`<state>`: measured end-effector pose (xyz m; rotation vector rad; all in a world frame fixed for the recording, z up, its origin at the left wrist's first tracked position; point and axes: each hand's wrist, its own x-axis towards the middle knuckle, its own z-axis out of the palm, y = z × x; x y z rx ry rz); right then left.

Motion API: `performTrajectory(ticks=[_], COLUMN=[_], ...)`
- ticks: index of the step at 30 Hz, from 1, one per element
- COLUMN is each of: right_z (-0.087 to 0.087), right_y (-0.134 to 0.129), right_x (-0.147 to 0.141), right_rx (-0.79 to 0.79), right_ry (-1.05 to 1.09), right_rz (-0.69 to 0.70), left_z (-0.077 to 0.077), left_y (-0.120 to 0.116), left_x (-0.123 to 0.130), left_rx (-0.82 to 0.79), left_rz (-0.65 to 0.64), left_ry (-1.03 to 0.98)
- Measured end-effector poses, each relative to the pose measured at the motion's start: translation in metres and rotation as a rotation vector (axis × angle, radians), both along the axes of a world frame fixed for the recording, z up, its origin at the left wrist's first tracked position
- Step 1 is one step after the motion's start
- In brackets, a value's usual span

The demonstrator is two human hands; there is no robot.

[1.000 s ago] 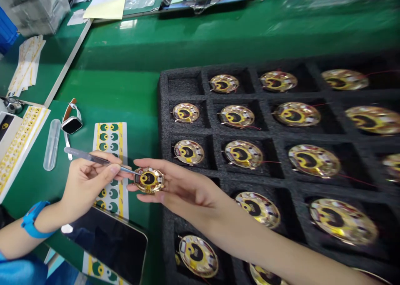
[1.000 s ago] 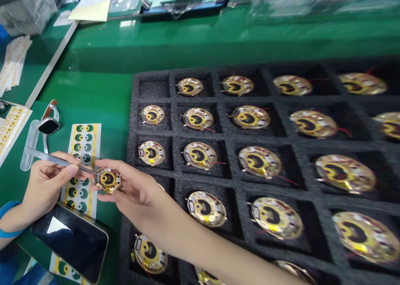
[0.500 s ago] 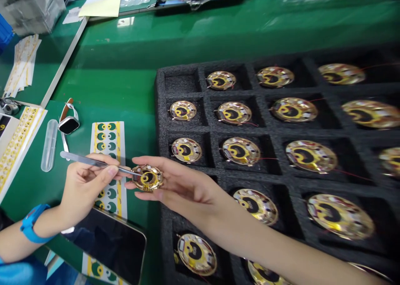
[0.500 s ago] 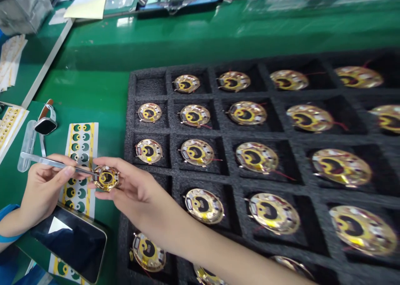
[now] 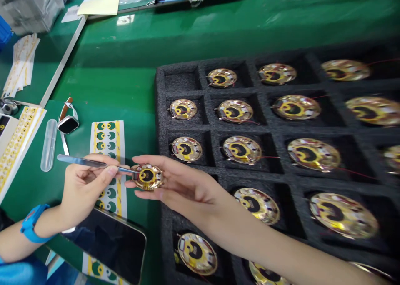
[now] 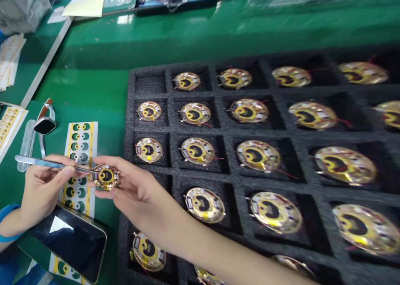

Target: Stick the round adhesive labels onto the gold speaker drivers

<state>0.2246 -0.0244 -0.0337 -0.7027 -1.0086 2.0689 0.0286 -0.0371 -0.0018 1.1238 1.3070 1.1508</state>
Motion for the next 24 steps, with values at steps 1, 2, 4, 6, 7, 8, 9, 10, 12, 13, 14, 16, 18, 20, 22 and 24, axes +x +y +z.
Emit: performTrajectory(ticks=[1, 2, 4, 6, 7, 8, 9, 10, 12, 13, 14, 16, 18, 20, 22, 24], right_z=[0.000, 0.000, 0.000, 0.000, -0.001, -0.001, -0.001, -0.001, -0.002, -0.002, -0.001, 0.002, 0.007, 0.013, 0.016, 0.016], right_y=[0.000, 0.000, 0.000, -0.001, -0.001, -0.001, -0.002, -0.002, -0.003, -0.003, -0.003, -0.002, 0.001, 0.004, 0.006, 0.006], right_x=[0.000, 0.000, 0.000, -0.001, -0.001, -0.001, -0.001, -0.001, -0.001, -0.001, -0.001, -0.001, -0.001, 0.000, 0.000, -0.001], right_rx=[0.003, 0.005, 0.010, 0.006, 0.000, -0.006, -0.011, -0.014, -0.013, -0.010, -0.008, -0.011, -0.035, -0.068, -0.090, -0.088], right_ry=[0.015, 0.022, 0.015, -0.027, -0.057, -0.085, -0.105, -0.117, -0.108, -0.093, -0.079, -0.065, -0.091, -0.127, -0.143, -0.122], right_rz=[-0.001, -0.002, -0.013, -0.021, -0.020, -0.016, -0.011, -0.009, -0.012, -0.016, -0.019, -0.024, -0.006, 0.027, 0.046, 0.017], left_z=[0.000, 0.001, 0.001, 0.002, 0.002, 0.003, 0.003, 0.003, 0.005, 0.005, 0.006, 0.008, 0.009, 0.010, 0.010, 0.010], left_y=[0.000, 0.000, 0.000, 0.000, 0.000, -0.001, -0.001, -0.001, -0.001, -0.001, -0.001, 0.000, 0.000, 0.000, -0.001, -0.001], left_x=[0.000, 0.001, 0.001, 0.002, 0.002, 0.003, 0.003, 0.003, 0.004, 0.004, 0.005, 0.006, 0.006, 0.007, 0.007, 0.007], left_rx=[0.010, 0.017, 0.025, 0.031, 0.033, 0.035, 0.038, 0.042, 0.059, 0.075, 0.092, 0.127, 0.158, 0.185, 0.211, 0.232], left_rz=[-0.004, -0.008, -0.012, -0.012, -0.008, -0.002, 0.004, 0.011, 0.018, 0.019, 0.020, 0.025, 0.028, 0.024, 0.022, 0.024], left_ry=[-0.003, -0.005, -0.004, 0.007, 0.018, 0.032, 0.050, 0.073, 0.126, 0.151, 0.176, 0.218, 0.249, 0.266, 0.276, 0.289])
